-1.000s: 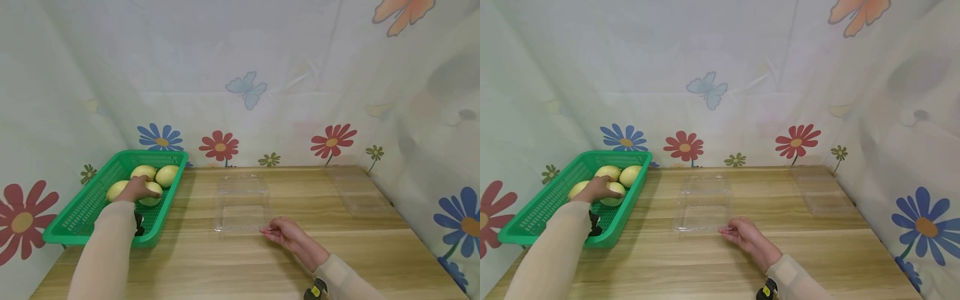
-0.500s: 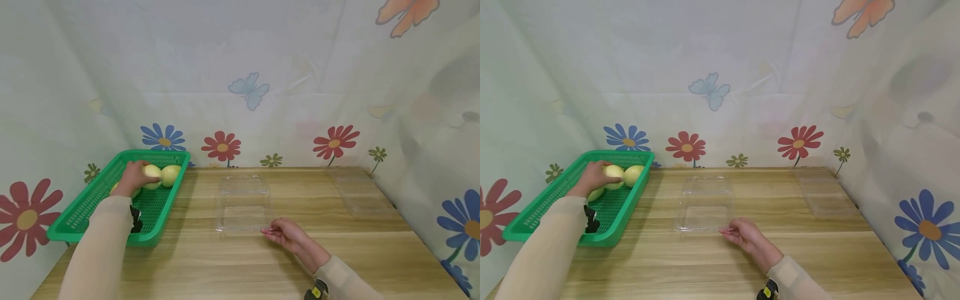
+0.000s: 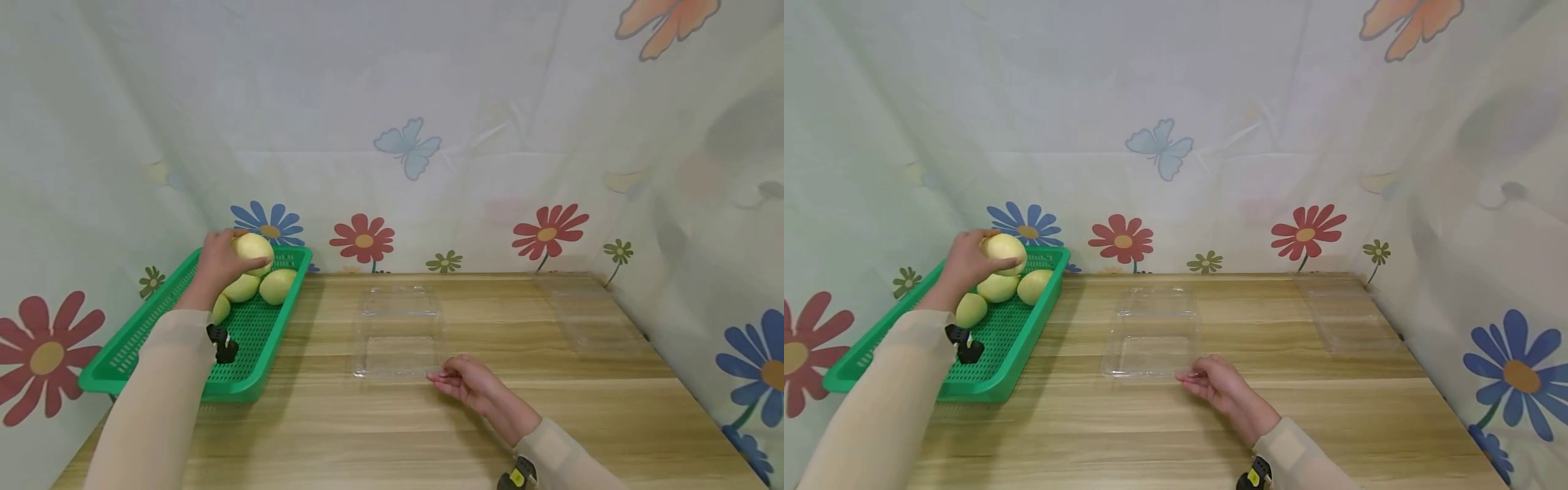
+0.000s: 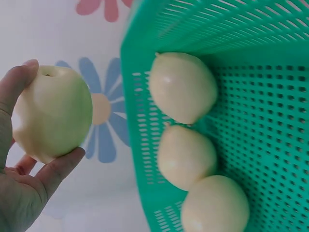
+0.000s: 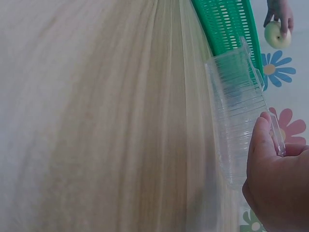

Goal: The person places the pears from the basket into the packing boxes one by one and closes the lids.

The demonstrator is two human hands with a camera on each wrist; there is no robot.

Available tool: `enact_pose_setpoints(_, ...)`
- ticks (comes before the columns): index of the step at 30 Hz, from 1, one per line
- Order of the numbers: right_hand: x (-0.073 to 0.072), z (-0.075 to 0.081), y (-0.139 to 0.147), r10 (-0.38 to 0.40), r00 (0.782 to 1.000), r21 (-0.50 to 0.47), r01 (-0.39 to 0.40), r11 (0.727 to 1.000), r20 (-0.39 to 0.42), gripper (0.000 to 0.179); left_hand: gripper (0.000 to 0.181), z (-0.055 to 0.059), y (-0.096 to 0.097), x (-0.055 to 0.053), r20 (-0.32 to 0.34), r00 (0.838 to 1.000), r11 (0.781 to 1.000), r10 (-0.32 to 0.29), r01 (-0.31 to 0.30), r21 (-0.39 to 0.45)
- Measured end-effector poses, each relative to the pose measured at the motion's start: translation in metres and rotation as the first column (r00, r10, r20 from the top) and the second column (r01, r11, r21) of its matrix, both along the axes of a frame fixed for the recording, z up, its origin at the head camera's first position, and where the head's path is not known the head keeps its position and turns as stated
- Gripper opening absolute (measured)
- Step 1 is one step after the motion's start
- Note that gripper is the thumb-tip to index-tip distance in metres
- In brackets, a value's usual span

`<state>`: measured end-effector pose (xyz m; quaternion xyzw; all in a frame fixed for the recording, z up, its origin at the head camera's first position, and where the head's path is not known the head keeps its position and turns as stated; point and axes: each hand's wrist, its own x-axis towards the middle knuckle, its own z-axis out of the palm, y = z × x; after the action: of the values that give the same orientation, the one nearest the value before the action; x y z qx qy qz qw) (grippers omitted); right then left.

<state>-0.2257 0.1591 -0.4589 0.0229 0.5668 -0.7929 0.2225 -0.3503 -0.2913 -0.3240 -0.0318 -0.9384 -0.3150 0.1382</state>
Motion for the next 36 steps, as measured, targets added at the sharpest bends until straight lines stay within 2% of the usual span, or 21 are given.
enact_pose_setpoints(6,0.001,0.0,0.0,-0.005,1.0,-0.006,0.005,1.0,0.004,0.014,0.08,0.011,0.008,0.004,-0.044,0.999,0.999,-0.025,0.026,0.021)
enact_pose_setpoints(11,0.001,0.0,0.0,-0.011,1.0,-0.005,0.011,1.0,0.011,0.012,0.081,0.021,0.013,0.01,-0.08,0.997,1.0,-0.02,0.021,0.011)
enact_pose_setpoints(19,0.0,0.002,0.0,0.0,1.0,-0.006,0.0,1.0,0.008,0.015,0.08,0.037,0.024,0.024,-0.135,0.99,1.0,-0.026,0.026,0.001)
enact_pose_setpoints(25,0.0,0.002,0.001,0.007,1.0,-0.006,-0.007,1.0,0.003,0.017,0.078,0.048,0.04,0.039,-0.169,0.985,0.998,-0.041,0.047,0.031)
enact_pose_setpoints(30,0.001,0.0,0.0,0.002,1.0,0.002,-0.002,1.0,0.008,0.012,0.076,0.051,0.049,0.051,-0.208,0.976,0.997,-0.061,0.071,0.038)
enact_pose_setpoints(36,0.0,0.0,0.0,0.003,1.0,0.005,-0.003,1.0,0.007,0.01,0.075,0.054,0.06,0.062,-0.28,0.957,0.995,-0.082,0.096,0.038)
